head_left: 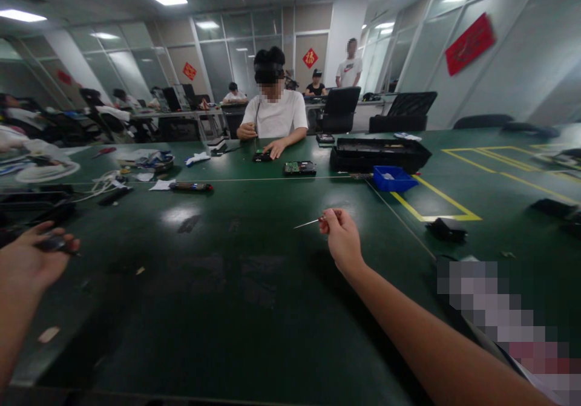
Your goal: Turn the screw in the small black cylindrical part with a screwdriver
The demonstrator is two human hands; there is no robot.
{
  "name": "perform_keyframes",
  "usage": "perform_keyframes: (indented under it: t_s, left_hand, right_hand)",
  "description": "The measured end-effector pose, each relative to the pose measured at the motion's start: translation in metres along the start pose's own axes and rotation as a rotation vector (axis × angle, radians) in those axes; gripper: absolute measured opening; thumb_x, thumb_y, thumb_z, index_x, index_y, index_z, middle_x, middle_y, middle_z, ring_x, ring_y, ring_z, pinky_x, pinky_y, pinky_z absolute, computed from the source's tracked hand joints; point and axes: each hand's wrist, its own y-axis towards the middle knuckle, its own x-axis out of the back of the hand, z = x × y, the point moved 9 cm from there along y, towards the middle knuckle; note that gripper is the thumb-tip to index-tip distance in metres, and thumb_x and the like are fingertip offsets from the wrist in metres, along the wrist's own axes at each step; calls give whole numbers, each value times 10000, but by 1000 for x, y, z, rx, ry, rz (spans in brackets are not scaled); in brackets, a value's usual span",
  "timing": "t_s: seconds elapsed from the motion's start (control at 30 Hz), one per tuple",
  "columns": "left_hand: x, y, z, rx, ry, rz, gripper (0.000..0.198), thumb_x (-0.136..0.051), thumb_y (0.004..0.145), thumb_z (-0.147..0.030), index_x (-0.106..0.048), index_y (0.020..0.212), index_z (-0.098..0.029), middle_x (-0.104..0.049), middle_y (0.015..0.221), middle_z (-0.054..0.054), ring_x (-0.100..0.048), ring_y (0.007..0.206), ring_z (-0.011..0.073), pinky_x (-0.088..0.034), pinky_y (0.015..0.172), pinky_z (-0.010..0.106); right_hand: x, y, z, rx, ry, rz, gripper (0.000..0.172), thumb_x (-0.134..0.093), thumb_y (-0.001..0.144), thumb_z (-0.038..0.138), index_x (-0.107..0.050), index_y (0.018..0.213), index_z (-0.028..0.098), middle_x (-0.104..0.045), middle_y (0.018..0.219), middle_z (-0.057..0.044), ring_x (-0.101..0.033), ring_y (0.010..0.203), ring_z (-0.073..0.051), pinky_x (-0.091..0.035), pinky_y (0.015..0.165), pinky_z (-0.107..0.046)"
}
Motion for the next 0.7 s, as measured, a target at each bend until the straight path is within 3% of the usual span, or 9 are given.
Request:
perform_keyframes:
  t_s: [0.1,0.23,0.33,0.47,0.7]
  left_hand:
    - [-28,8,12,-17,-115,100,339,-461,661,27,-564,896,-194,-552,702,-6,-518,651,125,-502,590,226]
    - [-86,-13,21,43,-232,203,290,-465,731,-22,-591,942,-177,-558,745,29,-527,687,147,-504,615,264]
    - [-136,-43,24,86,-265,316,290,-495,736,-32,-598,979,-155,-547,776,38,-524,703,154,-503,650,280]
    - [-199,-92,20,84,-304,540,398,-519,645,-14,-603,1018,-124,-518,781,46,-505,688,153,-475,639,265]
    - [-282,-181,19,122,-378,811,408,-507,582,-82,-619,972,-128,-506,791,43,-502,699,148,-468,671,267]
  right_hand:
    - [0,-1,1,-8,-2,6,279,-565,915,509,-627,915,237,-652,777,-6,-588,683,-177,-463,665,-340]
    - [1,-3,3,-7,-5,16,276,-556,926,503,-631,927,237,-654,800,-15,-588,701,-181,-467,676,-344]
    - [1,-4,5,-17,-11,21,271,-543,936,500,-631,934,243,-652,811,-13,-590,714,-186,-468,683,-347]
    - [1,-4,8,-20,-28,28,264,-531,946,481,-626,943,235,-648,812,-20,-590,715,-186,-468,678,-348]
    - [2,-1,4,3,-14,6,285,-555,927,497,-625,933,221,-650,795,-12,-585,692,-170,-461,661,-326]
